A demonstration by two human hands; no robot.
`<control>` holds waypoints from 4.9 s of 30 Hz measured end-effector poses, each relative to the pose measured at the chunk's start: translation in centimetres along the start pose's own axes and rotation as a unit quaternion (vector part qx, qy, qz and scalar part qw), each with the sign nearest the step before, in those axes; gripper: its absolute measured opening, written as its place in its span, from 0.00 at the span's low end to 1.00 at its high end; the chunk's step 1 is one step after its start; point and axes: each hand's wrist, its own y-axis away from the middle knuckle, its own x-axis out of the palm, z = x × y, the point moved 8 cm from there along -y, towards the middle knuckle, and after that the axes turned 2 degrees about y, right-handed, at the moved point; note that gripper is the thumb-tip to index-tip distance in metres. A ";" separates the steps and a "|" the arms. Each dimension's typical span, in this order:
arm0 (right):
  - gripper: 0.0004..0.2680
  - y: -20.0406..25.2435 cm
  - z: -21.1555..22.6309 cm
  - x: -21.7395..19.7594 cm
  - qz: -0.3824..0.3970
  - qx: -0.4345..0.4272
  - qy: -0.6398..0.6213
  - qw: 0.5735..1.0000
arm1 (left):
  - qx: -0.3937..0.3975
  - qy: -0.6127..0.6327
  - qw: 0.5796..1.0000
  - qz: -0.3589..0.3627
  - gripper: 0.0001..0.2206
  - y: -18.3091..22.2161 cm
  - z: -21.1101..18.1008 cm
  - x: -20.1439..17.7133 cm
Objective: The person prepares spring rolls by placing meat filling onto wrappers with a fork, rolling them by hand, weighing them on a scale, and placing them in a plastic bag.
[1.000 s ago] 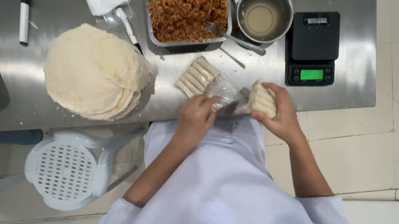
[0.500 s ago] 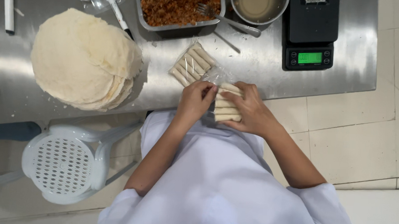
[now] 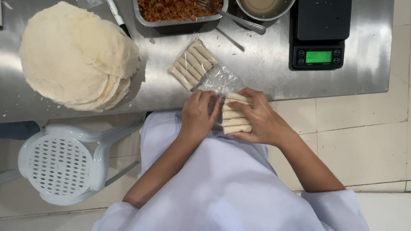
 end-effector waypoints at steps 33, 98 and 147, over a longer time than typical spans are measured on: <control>0.22 -0.6 -2.1 4.8 -0.133 0.103 0.069 0.983 | -0.001 -0.061 0.996 -0.072 0.06 3.5 0.1 0.9; 0.15 -1.8 -3.5 4.7 -0.141 -0.066 0.035 0.987 | 0.020 0.141 0.990 -0.007 0.13 4.3 1.4 -0.3; 0.10 -17.1 3.3 -10.3 0.111 -0.098 -0.104 0.983 | 0.070 -0.013 0.991 -0.111 0.04 0.6 0.4 -12.7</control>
